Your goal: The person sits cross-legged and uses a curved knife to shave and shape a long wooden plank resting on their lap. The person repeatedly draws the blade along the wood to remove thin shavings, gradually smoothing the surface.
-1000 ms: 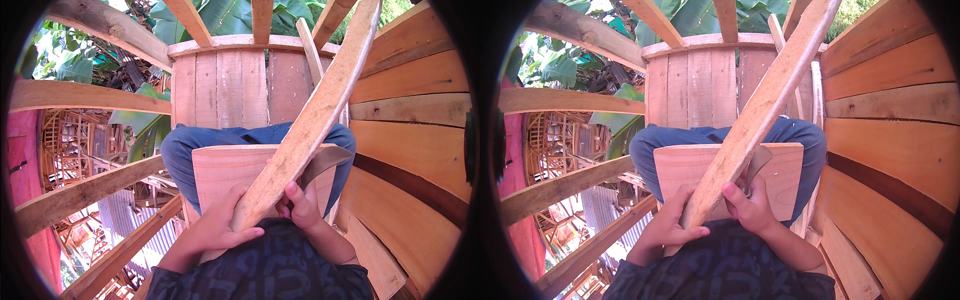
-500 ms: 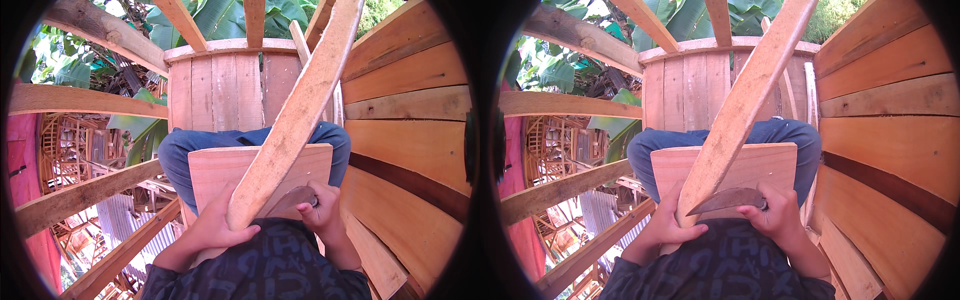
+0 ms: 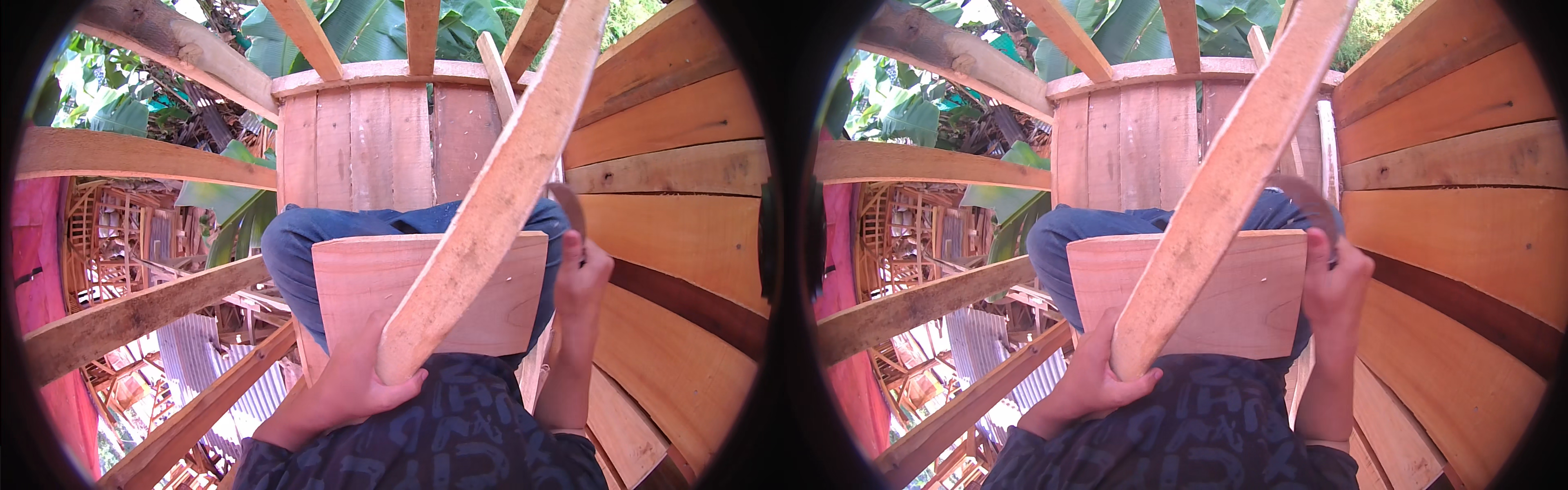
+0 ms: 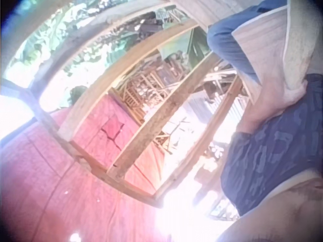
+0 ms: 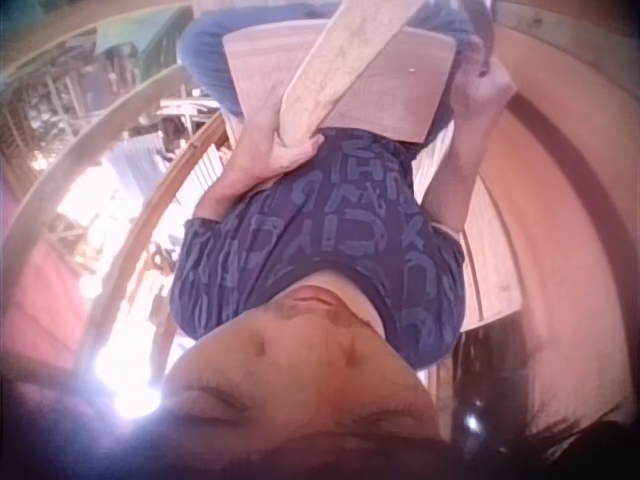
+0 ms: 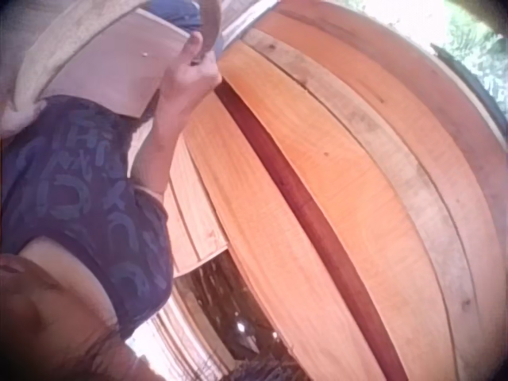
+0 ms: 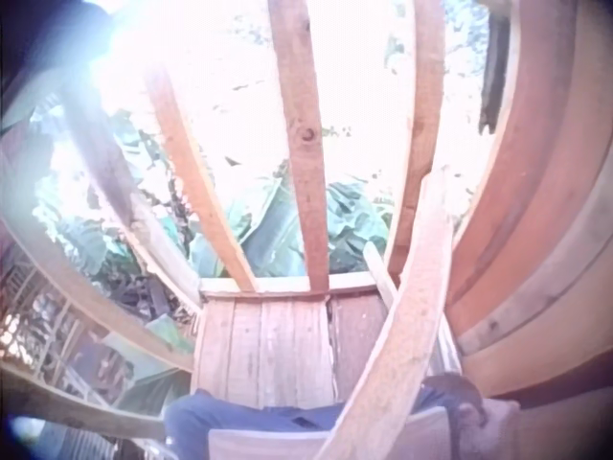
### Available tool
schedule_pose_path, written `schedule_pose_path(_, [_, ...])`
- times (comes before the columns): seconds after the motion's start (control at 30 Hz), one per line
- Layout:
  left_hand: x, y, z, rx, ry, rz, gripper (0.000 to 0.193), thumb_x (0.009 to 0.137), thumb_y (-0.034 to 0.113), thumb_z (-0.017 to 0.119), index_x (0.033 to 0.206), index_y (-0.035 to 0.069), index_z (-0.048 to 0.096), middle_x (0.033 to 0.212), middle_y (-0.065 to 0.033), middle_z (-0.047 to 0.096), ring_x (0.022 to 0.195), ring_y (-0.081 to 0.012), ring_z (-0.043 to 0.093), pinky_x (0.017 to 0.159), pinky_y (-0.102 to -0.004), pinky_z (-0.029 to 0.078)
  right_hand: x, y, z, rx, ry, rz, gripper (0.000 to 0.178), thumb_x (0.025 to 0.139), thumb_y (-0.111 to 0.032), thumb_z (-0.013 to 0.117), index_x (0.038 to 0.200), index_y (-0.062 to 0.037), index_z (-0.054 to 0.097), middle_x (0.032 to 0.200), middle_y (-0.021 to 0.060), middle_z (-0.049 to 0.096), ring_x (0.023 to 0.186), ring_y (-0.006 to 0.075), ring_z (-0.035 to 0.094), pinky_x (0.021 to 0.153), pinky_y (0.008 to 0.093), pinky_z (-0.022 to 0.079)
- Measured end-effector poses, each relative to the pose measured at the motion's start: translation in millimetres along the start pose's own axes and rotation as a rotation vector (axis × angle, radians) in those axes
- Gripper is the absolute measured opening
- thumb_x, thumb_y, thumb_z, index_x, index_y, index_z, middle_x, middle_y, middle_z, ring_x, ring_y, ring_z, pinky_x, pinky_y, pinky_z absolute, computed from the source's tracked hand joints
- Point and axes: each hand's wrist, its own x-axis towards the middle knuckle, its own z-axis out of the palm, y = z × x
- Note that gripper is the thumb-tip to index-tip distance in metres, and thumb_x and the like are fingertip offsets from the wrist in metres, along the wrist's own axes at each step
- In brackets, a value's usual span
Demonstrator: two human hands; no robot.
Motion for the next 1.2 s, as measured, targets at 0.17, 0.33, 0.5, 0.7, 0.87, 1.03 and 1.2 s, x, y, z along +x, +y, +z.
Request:
schedule_pose_path(0.17, [2, 0, 1, -0.003, -0.031, -0.054, 0.066, 0.074, 0.026, 0.074, 0.124, -0.002, 0.041, 0.095, -0.0235, 0.063, 0.085, -0.0369, 0.065, 0.073, -0.0392, 0.051, -13, -8, -31, 0.1, -0.151, -0.039, 0.067, 0.091, -0.059, 0.047, 0.063, 0.0008, 0.038, 0.052, 0.0047, 0.035, 0.049, 0.0122, 0.037, 0.045, 0.0346, 0.028])
schedule_pose_path(0.33, [10, 11, -2, 0.039, 0.038, -0.005, 0.066, 0.075, 0.024, 0.073, 0.125, -0.002, 0.04, 0.097, -0.0229, 0.064, 0.086, -0.0386, 0.066, 0.075, -0.0401, 0.052, -65, -29, 2, -0.104, -0.454, -0.209, 0.063, 0.075, -0.062, 0.065, 0.061, -0.0023, 0.052, 0.053, 0.0148, 0.053, 0.053, 0.0343, 0.06, 0.047, 0.0384, 0.045])
schedule_pose_path(0.5, [9, 9, -3, 0.012, 0.04, -0.002, 0.067, 0.075, 0.023, 0.074, 0.126, -0.003, 0.038, 0.1, -0.0253, 0.063, 0.09, -0.0386, 0.065, 0.076, -0.0399, 0.052, -51, -19, 15, -0.153, -0.4, -0.264, 0.073, 0.074, -0.07, 0.059, 0.058, -0.0005, 0.043, 0.05, 0.0169, 0.042, 0.05, 0.0372, 0.054, 0.043, 0.0384, 0.038])
schedule_pose_path(0.7, [4, 8, -4, 0.026, 0.038, -0.052, 0.069, 0.073, 0.025, 0.074, 0.125, -0.003, 0.039, 0.101, -0.0257, 0.062, 0.093, -0.0376, 0.064, 0.078, -0.0413, 0.05, -30, -6, 23, -0.092, -0.189, -0.238, 0.068, 0.078, -0.062, 0.064, 0.054, -0.002, 0.043, 0.044, 0.0106, 0.041, 0.041, 0.0267, 0.048, 0.043, 0.0381, 0.034])
schedule_pose_path(0.87, [-5, 1, -2, 0.065, -0.035, 0.051, 0.07, 0.072, 0.027, 0.074, 0.125, -0.003, 0.04, 0.094, -0.0251, 0.062, 0.087, -0.0389, 0.064, 0.076, -0.041, 0.051, 25, 44, -29, -0.071, 0.038, 0.014, 0.063, 0.096, -0.055, 0.04, 0.058, -0.0063, 0.03, 0.054, -0.0049, 0.026, 0.052, 0.0077, 0.028, 0.045, 0.0329, 0.019])
schedule_pose_path(1.03, [9, 5, -2, 0.061, 0.02, -0.056, 0.069, 0.073, 0.028, 0.075, 0.124, -0.003, 0.039, 0.092, -0.026, 0.063, 0.082, -0.0408, 0.065, 0.07, -0.0418, 0.052, -47, -15, -13, -0.039, -0.307, -0.175, 0.067, 0.081, -0.064, 0.058, 0.059, -0.0021, 0.044, 0.051, 0.0084, 0.042, 0.047, 0.0236, 0.046, 0.044, 0.0348, 0.033])
schedule_pose_path(1.2, [6, 11, -2, 0.083, 0.061, 0.028, 0.067, 0.074, 0.026, 0.074, 0.123, -0.003, 0.039, 0.094, -0.0275, 0.063, 0.085, -0.0422, 0.065, 0.072, -0.0434, 0.052, -61, -30, 7, -0.172, -0.455, -0.261, 0.065, 0.069, -0.064, 0.069, 0.057, -0.0038, 0.05, 0.05, 0.0133, 0.051, 0.048, 0.033, 0.057, 0.044, 0.038, 0.045])
